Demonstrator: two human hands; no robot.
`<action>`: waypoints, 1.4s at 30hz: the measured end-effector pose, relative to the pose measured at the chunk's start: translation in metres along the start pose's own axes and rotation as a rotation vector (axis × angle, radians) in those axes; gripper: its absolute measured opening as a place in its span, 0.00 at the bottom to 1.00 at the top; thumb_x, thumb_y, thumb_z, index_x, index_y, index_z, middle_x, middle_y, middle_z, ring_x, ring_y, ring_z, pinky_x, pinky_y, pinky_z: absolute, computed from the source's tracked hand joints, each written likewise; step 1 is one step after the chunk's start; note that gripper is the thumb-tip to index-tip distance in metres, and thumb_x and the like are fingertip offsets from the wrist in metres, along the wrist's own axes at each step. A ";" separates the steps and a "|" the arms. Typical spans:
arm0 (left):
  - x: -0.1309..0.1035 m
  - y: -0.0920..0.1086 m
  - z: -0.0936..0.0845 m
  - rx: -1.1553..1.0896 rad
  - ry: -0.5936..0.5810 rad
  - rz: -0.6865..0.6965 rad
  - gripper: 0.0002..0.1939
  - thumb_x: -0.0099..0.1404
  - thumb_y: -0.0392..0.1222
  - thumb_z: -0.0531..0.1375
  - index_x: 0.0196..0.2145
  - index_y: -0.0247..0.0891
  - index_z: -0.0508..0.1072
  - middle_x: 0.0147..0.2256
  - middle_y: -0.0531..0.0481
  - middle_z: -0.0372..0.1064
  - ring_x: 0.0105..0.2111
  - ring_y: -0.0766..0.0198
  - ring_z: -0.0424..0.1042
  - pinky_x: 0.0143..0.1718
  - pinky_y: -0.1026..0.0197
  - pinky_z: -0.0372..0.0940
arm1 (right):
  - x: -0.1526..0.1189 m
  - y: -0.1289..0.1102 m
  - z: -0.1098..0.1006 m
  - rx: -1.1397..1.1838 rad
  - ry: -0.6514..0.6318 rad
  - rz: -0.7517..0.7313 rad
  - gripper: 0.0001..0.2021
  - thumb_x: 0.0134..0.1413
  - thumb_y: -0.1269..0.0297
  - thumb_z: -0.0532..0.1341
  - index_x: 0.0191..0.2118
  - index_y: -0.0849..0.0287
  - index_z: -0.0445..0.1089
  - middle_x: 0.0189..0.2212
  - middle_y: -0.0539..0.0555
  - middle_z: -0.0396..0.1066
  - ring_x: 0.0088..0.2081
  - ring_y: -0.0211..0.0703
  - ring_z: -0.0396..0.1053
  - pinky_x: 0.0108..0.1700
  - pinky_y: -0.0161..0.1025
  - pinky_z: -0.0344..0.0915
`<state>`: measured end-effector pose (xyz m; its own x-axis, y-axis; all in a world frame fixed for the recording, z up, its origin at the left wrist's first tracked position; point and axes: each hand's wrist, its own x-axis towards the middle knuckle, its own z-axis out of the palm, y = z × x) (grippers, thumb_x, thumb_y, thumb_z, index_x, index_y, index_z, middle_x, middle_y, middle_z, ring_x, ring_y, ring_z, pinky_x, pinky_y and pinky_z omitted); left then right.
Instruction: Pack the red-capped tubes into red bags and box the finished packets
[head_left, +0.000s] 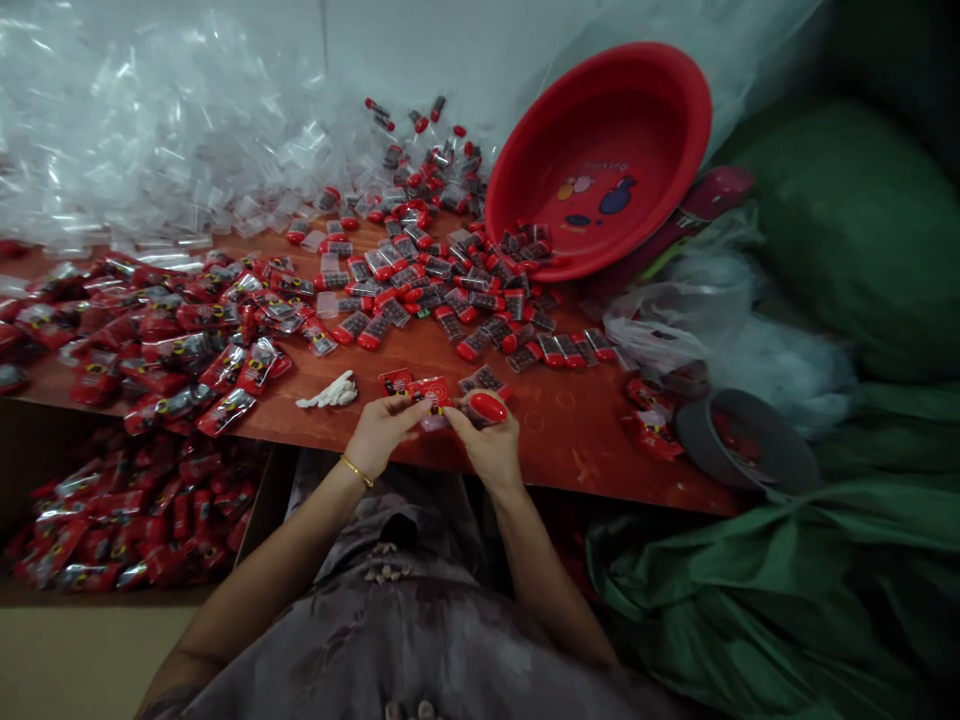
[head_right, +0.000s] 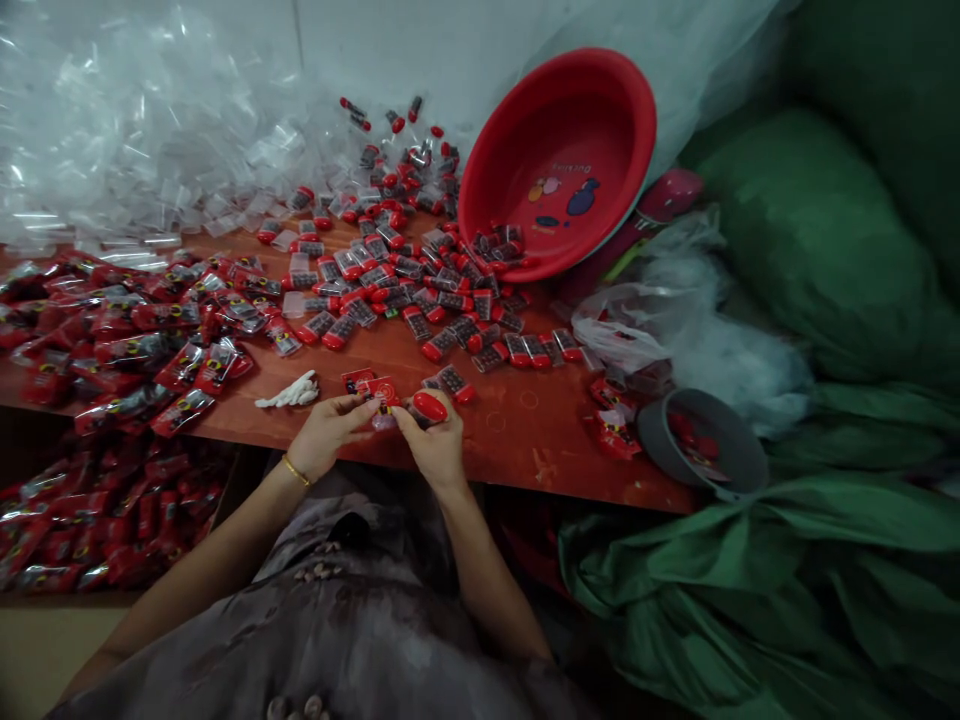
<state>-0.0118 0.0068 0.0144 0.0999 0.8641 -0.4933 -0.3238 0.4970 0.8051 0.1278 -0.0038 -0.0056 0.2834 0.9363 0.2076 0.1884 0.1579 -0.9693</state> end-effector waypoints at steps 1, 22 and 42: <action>0.000 0.001 -0.001 -0.006 -0.015 -0.015 0.23 0.34 0.50 0.73 0.28 0.34 0.77 0.27 0.50 0.73 0.24 0.69 0.69 0.26 0.67 0.65 | 0.001 -0.001 0.001 0.000 -0.003 0.006 0.09 0.41 0.62 0.66 0.26 0.58 0.66 0.24 0.48 0.69 0.28 0.37 0.67 0.36 0.37 0.67; 0.004 0.002 -0.001 -0.113 0.022 -0.068 0.24 0.31 0.52 0.73 0.20 0.32 0.72 0.22 0.52 0.71 0.22 0.70 0.68 0.27 0.65 0.64 | -0.031 -0.019 -0.032 0.013 -0.629 0.380 0.15 0.52 0.52 0.58 0.32 0.61 0.68 0.19 0.47 0.68 0.12 0.26 0.55 0.15 0.27 0.49; -0.003 -0.007 -0.002 0.005 -0.116 0.216 0.18 0.44 0.49 0.69 0.28 0.32 0.74 0.25 0.52 0.73 0.25 0.69 0.68 0.30 0.65 0.63 | -0.022 -0.003 -0.022 0.175 -0.598 0.463 0.16 0.50 0.50 0.60 0.28 0.61 0.67 0.14 0.44 0.66 0.10 0.24 0.49 0.11 0.26 0.42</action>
<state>-0.0113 0.0002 0.0095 0.1364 0.9535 -0.2689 -0.3442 0.3002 0.8896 0.1416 -0.0320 -0.0043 -0.2680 0.9213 -0.2819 0.0096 -0.2900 -0.9570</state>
